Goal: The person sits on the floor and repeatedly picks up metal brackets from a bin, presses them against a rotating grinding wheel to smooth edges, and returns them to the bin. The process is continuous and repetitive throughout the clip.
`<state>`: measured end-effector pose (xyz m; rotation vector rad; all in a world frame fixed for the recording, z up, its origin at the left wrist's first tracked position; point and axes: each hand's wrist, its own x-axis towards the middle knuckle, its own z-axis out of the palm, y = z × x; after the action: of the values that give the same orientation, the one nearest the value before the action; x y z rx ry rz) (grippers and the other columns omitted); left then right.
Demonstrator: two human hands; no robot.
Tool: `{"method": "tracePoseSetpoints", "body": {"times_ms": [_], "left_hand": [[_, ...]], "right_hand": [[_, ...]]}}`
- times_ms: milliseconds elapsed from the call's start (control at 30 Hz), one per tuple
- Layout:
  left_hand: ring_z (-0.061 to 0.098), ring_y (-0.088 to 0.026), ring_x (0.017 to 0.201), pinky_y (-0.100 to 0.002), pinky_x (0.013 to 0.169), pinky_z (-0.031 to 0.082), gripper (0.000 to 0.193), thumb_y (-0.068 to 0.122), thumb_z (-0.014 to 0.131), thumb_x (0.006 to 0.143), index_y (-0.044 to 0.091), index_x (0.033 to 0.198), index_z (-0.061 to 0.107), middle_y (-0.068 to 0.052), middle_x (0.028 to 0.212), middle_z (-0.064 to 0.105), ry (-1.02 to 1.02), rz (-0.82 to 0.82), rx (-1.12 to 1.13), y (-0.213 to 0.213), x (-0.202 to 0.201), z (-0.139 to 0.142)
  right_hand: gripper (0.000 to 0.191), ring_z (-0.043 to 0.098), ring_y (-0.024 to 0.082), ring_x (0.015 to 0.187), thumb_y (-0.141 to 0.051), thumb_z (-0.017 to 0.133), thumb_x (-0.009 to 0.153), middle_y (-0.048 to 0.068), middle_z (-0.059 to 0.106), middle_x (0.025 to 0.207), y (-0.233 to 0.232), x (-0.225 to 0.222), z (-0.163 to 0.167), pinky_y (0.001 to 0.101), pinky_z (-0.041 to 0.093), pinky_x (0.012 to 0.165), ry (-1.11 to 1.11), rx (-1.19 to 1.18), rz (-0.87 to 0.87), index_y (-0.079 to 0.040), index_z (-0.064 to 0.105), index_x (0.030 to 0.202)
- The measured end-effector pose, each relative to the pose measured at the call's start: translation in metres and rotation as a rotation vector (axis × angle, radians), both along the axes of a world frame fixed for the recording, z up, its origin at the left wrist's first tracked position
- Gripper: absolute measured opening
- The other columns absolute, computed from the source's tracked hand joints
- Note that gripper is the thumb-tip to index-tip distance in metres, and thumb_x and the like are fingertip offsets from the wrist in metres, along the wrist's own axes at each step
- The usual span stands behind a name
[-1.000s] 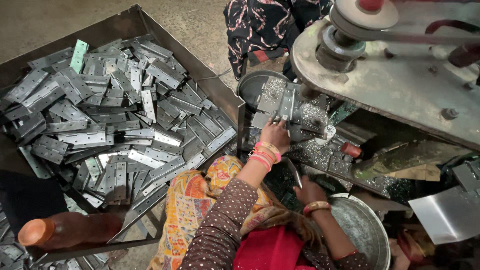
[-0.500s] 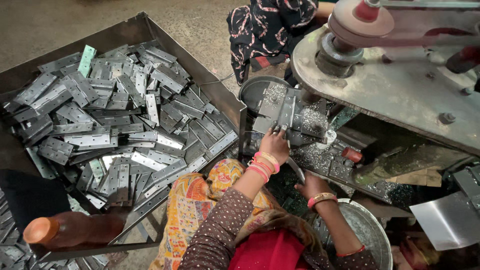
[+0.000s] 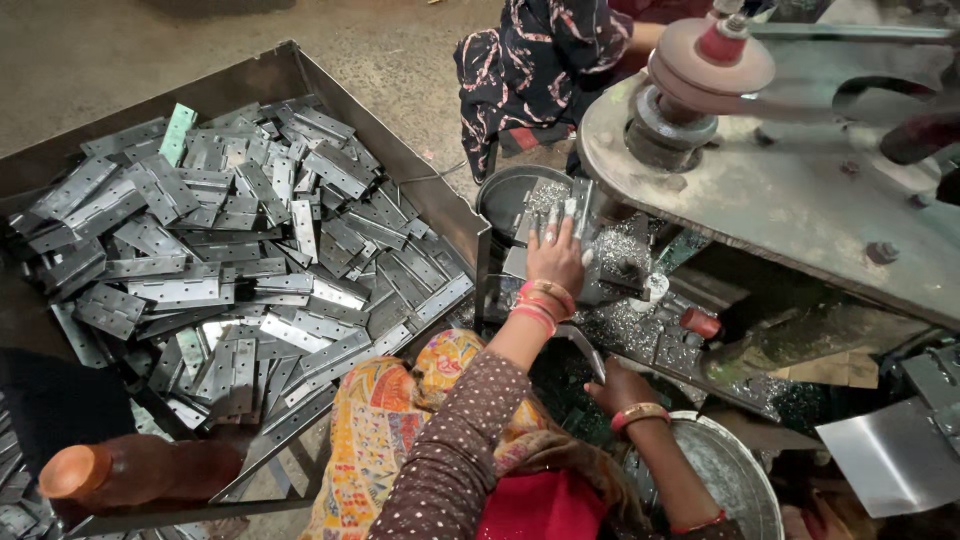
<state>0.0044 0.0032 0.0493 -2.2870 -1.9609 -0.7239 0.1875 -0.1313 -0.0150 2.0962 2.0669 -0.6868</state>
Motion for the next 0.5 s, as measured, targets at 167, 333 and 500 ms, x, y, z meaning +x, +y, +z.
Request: {"method": "tracePoseSetpoints", "body": {"times_ms": [167,333,500], "left_hand": [[0.043,-0.03,0.147,-0.058,0.123,0.023,0.035,0.032,0.053,0.097,0.008,0.113,0.072,-0.014,0.149,0.052,0.117,-0.058,0.092,-0.047,-0.018,-0.008],[0.05,-0.031,0.139,-0.058,0.12,0.027,0.041,0.032,0.056,0.098,0.003,0.124,0.071,-0.017,0.147,0.055,-0.059,-0.049,0.228,-0.112,-0.048,-0.018],[0.059,-0.035,0.126,-0.055,0.117,0.035,0.037,0.028,0.061,0.095,0.004,0.123,0.069,-0.021,0.138,0.058,-0.194,0.158,0.079,-0.163,-0.109,-0.025]], "right_hand": [[0.055,0.069,0.042,0.11,-0.043,0.078,0.084,0.025,0.07,0.115,-0.001,-0.005,0.008,0.0512,0.055,0.092,-0.028,0.004,0.02,-0.004,0.062,0.118],[0.061,0.067,0.042,0.113,-0.047,0.076,0.084,0.023,0.071,0.119,0.001,0.016,-0.014,0.0516,0.054,0.094,-0.056,0.158,0.112,-0.005,0.061,0.125],[0.097,0.068,0.048,0.107,-0.072,0.069,0.078,0.028,0.066,0.125,0.038,0.056,-0.047,0.0562,0.056,0.085,-0.155,0.011,0.151,-0.002,0.051,0.143]]}}
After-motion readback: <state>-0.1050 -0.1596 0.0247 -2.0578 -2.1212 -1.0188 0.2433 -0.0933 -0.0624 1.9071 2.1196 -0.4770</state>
